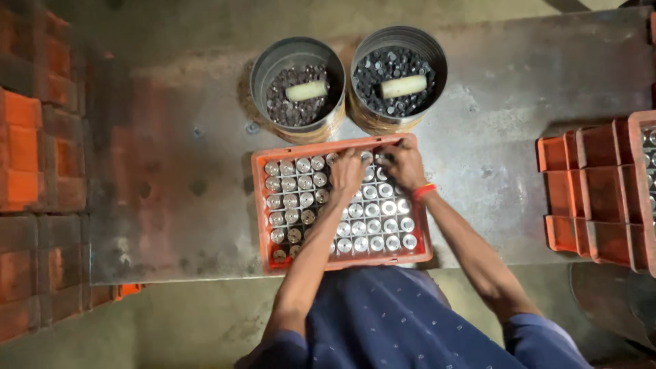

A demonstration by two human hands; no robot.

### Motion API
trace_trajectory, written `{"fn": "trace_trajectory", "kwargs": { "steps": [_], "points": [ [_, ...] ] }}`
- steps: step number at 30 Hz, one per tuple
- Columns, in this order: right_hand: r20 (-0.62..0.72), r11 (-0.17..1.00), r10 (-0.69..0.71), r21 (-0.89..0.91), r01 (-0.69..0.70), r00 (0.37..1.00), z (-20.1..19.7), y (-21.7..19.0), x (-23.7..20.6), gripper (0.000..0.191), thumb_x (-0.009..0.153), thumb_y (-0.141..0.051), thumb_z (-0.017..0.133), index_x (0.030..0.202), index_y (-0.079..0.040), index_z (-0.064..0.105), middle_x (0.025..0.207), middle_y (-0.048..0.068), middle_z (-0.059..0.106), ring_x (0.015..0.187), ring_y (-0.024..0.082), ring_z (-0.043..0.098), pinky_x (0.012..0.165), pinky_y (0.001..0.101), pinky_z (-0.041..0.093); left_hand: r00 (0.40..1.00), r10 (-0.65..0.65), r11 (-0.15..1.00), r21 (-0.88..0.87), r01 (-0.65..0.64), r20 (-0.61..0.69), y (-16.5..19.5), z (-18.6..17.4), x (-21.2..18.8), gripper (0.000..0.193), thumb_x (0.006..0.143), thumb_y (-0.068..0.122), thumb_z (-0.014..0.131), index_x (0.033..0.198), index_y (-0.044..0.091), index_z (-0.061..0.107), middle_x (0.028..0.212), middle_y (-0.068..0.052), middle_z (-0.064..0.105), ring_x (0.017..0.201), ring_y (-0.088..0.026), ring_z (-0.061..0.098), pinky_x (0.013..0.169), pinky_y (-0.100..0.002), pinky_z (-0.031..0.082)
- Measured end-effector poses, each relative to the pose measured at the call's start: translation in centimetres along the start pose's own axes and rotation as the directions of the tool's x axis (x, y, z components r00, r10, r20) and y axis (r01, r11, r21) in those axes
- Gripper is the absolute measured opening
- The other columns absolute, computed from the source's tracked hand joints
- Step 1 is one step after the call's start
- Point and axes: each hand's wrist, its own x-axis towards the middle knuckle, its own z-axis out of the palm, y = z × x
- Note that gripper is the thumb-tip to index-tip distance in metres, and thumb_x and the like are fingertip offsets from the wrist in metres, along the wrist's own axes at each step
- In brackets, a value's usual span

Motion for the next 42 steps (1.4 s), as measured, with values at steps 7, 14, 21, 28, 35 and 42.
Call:
{"fn": "trace_trajectory", "kwargs": {
  "steps": [7, 14, 21, 28, 35, 42],
  "points": [
    [-0.013, 0.422, 0.545, 0.869, -0.260, 0.838, -3.1, 1.0, -2.1, 0.032, 0.087, -0.024, 0.074, 0.114, -0.006, 0.070, 0.116, 0.020, 0.069, 0.105, 0.035, 0.063, 0.089, 0.0455, 0.051, 0.837, -0.519, 0.225, -0.917, 0.329, 0.173, -1.9, 0.3, -1.9, 0.045, 0.116, 0.042, 0.056, 0.147, 0.009, 0.060, 0.151, -0.009, 0.057, 0.134, -0.018, 0.055, 0.113, -0.030, 0.038],
    [-0.028, 0.930, 0.285, 0.252, -0.269, 0.958, -0.3, -3.9, -4.1, 0.045, 0.089, -0.018, 0.072, 0.129, -0.001, 0.060, 0.116, 0.026, 0.066, 0.101, 0.041, 0.065, 0.083, 0.0481, 0.054, 0.980, -0.193, 0.934, -0.298, 0.198, 0.046, -0.2, 0.7, -4.0, 0.048, 0.096, 0.026, 0.075, 0.140, 0.014, 0.063, 0.138, -0.018, 0.063, 0.113, -0.040, 0.069, 0.092, -0.044, 0.057],
    [-0.097, 0.999, 0.006, 0.040, -0.003, 0.995, -0.4, -3.4, -4.4, 0.034, 0.088, -0.005, 0.069, 0.121, -0.002, 0.068, 0.111, 0.020, 0.070, 0.098, 0.042, 0.064, 0.086, 0.0489, 0.053, 0.985, -0.092, 0.981, -0.181, 0.065, -0.145, 1.5, -0.1, -5.9, 0.025, 0.100, 0.015, 0.067, 0.124, 0.011, 0.071, 0.123, -0.010, 0.064, 0.100, -0.030, 0.070, 0.082, -0.041, 0.060],
    [-0.005, 0.993, 0.102, -0.055, -0.102, 0.995, 1.3, -2.6, -4.0, 0.023, 0.089, -0.026, 0.080, 0.105, -0.010, 0.079, 0.091, 0.015, 0.073, 0.087, 0.034, 0.062, 0.079, 0.0417, 0.051, 0.971, -0.199, 0.978, 0.094, 0.188, 0.135, 1.2, 1.6, -4.1, 0.041, 0.090, 0.040, 0.076, 0.109, 0.003, 0.072, 0.128, -0.022, 0.058, 0.105, -0.033, 0.062, 0.069, -0.045, 0.058],
    [-0.111, 0.559, 0.463, 0.806, -0.192, 0.880, -3.2, -0.6, -5.5, 0.041, 0.102, -0.043, 0.067, 0.123, -0.009, 0.072, 0.101, 0.007, 0.075, 0.089, 0.017, 0.067, 0.083, 0.0346, 0.053, 0.914, -0.387, 0.681, -0.632, 0.370, 0.117, -0.7, -0.6, -6.2, 0.048, 0.088, 0.052, 0.070, 0.117, 0.014, 0.072, 0.120, -0.001, 0.062, 0.116, -0.020, 0.059, 0.093, -0.038, 0.052],
    [-0.027, 0.804, 0.446, 0.452, -0.387, 0.894, -0.2, -5.6, -6.7, 0.040, 0.101, -0.029, 0.066, 0.131, -0.005, 0.056, 0.103, 0.014, 0.072, 0.094, 0.030, 0.072, 0.083, 0.0441, 0.055, 0.907, -0.345, 0.797, -0.436, 0.419, 0.240, 0.4, 1.4, -7.5, 0.052, 0.101, 0.046, 0.065, 0.136, 0.007, 0.067, 0.125, -0.028, 0.062, 0.089, -0.037, 0.072, 0.062, -0.039, 0.060]
  ]
}}
